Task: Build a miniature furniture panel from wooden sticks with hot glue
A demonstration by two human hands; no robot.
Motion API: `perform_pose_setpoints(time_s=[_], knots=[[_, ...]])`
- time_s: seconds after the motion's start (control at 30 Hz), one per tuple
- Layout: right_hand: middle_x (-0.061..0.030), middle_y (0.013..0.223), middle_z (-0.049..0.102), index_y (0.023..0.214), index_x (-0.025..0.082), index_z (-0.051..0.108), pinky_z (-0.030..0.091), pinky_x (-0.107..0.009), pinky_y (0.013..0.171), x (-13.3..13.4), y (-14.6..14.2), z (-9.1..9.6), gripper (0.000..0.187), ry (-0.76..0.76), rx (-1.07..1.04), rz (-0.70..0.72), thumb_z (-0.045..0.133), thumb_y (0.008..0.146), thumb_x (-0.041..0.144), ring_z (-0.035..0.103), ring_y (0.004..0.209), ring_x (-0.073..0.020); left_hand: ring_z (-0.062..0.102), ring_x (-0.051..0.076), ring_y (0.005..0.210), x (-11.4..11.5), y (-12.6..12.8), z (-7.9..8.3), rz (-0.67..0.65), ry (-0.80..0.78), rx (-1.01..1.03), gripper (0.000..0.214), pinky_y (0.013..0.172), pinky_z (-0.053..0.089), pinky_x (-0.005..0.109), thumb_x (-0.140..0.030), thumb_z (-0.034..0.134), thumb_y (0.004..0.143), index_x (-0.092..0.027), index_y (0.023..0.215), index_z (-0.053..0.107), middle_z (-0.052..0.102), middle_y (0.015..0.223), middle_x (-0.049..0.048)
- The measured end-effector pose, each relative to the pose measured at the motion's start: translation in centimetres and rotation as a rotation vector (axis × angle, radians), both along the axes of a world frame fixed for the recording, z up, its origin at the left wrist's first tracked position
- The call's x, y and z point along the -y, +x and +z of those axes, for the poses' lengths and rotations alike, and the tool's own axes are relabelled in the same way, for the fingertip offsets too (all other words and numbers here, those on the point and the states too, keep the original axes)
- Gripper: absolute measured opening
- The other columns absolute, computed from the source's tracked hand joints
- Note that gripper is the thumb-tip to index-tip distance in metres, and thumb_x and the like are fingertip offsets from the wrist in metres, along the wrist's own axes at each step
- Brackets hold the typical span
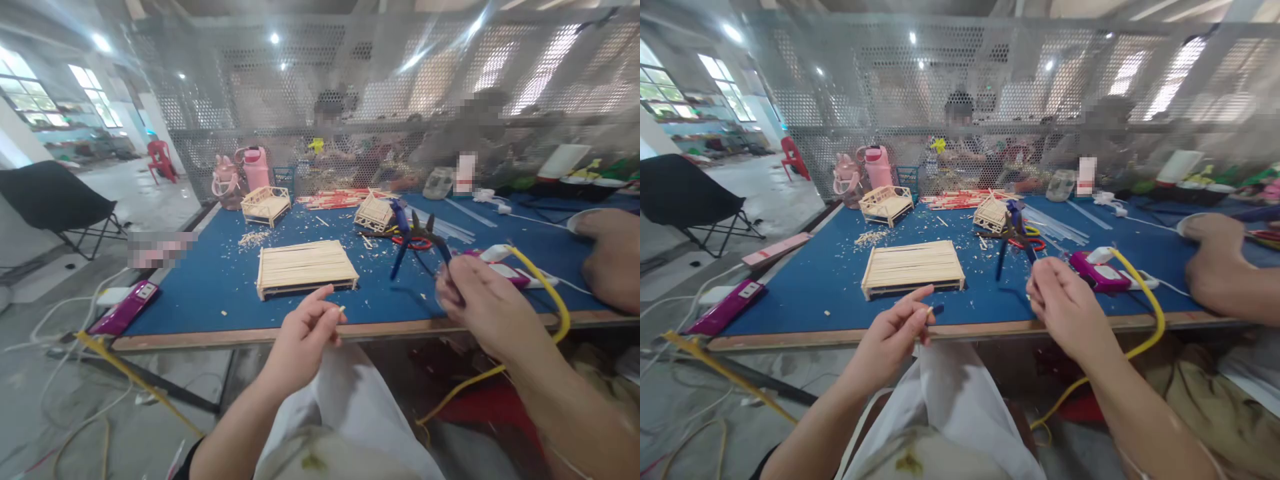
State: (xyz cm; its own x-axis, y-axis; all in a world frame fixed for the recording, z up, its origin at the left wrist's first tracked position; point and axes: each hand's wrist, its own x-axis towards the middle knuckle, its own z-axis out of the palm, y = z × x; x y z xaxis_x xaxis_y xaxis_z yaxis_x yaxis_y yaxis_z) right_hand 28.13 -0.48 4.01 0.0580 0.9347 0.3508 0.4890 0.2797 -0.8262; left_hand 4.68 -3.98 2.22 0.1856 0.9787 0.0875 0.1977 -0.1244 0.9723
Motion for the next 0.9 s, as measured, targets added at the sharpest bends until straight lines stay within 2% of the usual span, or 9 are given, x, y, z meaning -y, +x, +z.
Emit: perform_pose_setpoints(time_s=[0.1, 0.17, 0.27, 0.33, 0.43, 0.53, 0.67, 0.8, 0.9], knots=[[0.0076, 0.052, 0.034, 0.067, 0.025, 0.041, 0.021, -0.022, 0.032, 3.5, -1.6, -0.2, 0.045, -0.232, -0.492, 0.278, 0.047, 0.084, 0.067, 0.026, 0.033, -0.0078, 0.043, 0.024, 0.129, 0.2, 0.9, 0.3, -0.211, 0.035, -0.051, 0.028, 0.106, 0.03, 0.04, -0.04, 0.046, 0.09, -0.025, 0.073, 0.061, 0.064, 0.064, 0.0069], [0.0047, 0.057, 0.045, 0.068, 0.025, 0.047, 0.031, -0.022, 0.034, 4.8, -2.9, -1.3, 0.04, -0.256, -0.663, 0.374, 0.059, 0.079, 0.062, 0.037, 0.039, -0.0096, 0.05, 0.024, 0.118, 0.2, 1.2, 0.4, -0.242, 0.096, -0.083, 0.028, 0.102, 0.035, 0.037, -0.036, 0.046, 0.091, -0.023, 0.073, 0.062, 0.065, 0.078, 0.0069], [-0.0028, 0.103, 0.066, 0.092, 0.033, 0.059, 0.054, -0.034, 0.072, 5.0, -4.3, -3.7, 0.026, -0.155, -0.787, 0.42, 0.069, 0.075, 0.049, 0.064, 0.088, -0.02, 0.055, 0.02, 0.097, 0.5, 1.3, 0.8, -0.227, 0.173, -0.106, 0.029, 0.088, 0.042, 0.032, -0.034, 0.046, 0.092, -0.021, 0.071, 0.061, 0.059, 0.089, 0.0062], [-0.0033, 0.132, 0.057, 0.113, 0.036, 0.057, 0.048, -0.041, 0.095, 4.6, -4.9, -5.0, 0.05, -0.177, -0.843, 0.59, 0.073, 0.067, 0.044, 0.054, 0.121, -0.025, 0.055, 0.02, 0.094, 0.8, 1.3, 0.9, -0.298, 0.167, -0.16, 0.029, 0.085, 0.043, 0.032, -0.034, 0.046, 0.092, -0.021, 0.072, 0.063, 0.059, 0.086, 0.0057], [-0.0041, 0.141, 0.051, 0.126, 0.033, 0.054, 0.042, -0.044, 0.103, 4.1, -5.2, -5.6, 0.07, -0.304, -0.827, 0.826, 0.07, 0.058, 0.03, 0.046, 0.131, -0.0273, 0.055, 0.022, 0.101, 1.2, 1.5, 0.8, -0.341, 0.149, -0.184, 0.028, 0.088, 0.043, 0.034, -0.035, 0.049, 0.091, -0.021, 0.075, 0.066, 0.063, 0.097, 0.0087], [-0.0051, 0.133, 0.057, 0.123, 0.03, 0.054, 0.038, -0.045, 0.106, 4.0, -4.7, -4.9, 0.069, -0.297, -0.79, 0.738, 0.058, 0.055, 0.018, 0.05, 0.127, -0.0263, 0.058, 0.022, 0.1, 1.1, 1.5, 0.5, -0.154, 0.104, -0.033, 0.034, 0.078, 0.046, 0.032, -0.044, 0.049, 0.09, -0.02, 0.072, 0.065, 0.064, 0.109, 0.0111], [-0.0067, 0.113, 0.065, 0.114, 0.026, 0.057, 0.037, -0.049, 0.106, 4.0, -3.8, -3.3, 0.058, -0.283, -0.516, 0.429, 0.052, 0.057, 0.017, 0.057, 0.116, -0.0275, 0.048, 0.012, 0.054, 0.3, 1.1, 1.0, 0.123, 0.019, 0.073, 0.037, 0.052, 0.037, 0.025, -0.052, 0.05, 0.087, -0.018, 0.079, 0.064, 0.063, 0.071, 0.003], [-0.0075, 0.124, 0.063, 0.122, 0.024, 0.057, 0.034, -0.051, 0.109, 4.2, -4.0, -2.4, 0.06, -0.325, -0.026, 0.354, 0.049, 0.063, 0.015, 0.053, 0.12, -0.0283, 0.046, 0.012, 0.054, 0.1, 1.2, 1.7, 0.106, 0.099, 0.023, 0.03, 0.058, 0.038, 0.024, -0.043, 0.049, 0.088, -0.018, 0.078, 0.063, 0.053, 0.054, -0.0034], [-0.008, 0.128, 0.062, 0.125, 0.023, 0.057, 0.039, -0.047, 0.106, 4.4, -4.6, -2.2, 0.063, -0.287, 0.078, 0.403, 0.045, 0.065, 0.01, 0.055, 0.12, -0.0264, 0.048, 0.012, 0.057, 0.5, 1.6, 2.0, 0.065, 0.149, -0.043, 0.031, 0.059, 0.038, 0.024, -0.038, 0.046, 0.09, -0.019, 0.068, 0.057, 0.054, 0.057, -0.0027]])
